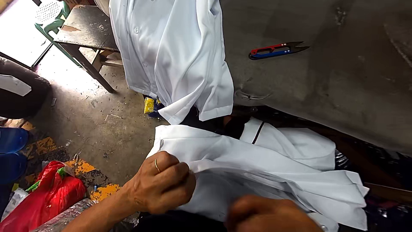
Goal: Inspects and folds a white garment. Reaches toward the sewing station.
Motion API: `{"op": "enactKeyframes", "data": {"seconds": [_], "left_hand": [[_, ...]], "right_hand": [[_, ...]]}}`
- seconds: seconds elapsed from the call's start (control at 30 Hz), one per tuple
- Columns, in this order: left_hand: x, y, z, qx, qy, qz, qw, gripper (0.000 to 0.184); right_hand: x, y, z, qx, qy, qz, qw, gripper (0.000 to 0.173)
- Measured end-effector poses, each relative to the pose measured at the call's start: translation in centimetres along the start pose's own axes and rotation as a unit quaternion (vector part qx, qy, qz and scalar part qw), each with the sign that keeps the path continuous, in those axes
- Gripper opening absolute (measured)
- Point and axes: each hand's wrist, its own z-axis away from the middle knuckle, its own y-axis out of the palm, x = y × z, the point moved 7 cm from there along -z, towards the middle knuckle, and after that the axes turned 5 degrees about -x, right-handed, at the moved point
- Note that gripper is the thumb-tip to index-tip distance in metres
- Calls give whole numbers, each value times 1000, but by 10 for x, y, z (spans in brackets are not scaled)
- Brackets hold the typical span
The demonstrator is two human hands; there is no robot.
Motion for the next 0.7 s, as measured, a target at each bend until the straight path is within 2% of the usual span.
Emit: {"op": "enactKeyframes", "data": {"seconds": [0.07,0.13,0.27,0.37,0.57,0.7], "left_hand": [[-6,-2,2,-2,20,-5,1000,5],[-10,-3,3,-3,37,-10,999,5],[-13,-4,4,2,52,-15,999,4],[-14,-3,4,5,54,-9,999,4],[-11,0,4,18,43,10,999,5],[-16,3,2,22,66,14,997,5]], "right_hand": [[-19,16,-9,15,-14,69,997,17],[-28,21,-13,-6,-32,120,992,17],[-32,17,-18,-44,-52,152,986,16],[-29,16,-20,-55,-47,127,989,15],[-27,14,-22,-133,-68,-41,988,13],[-27,17,-24,-174,-79,29,981,12]]}}
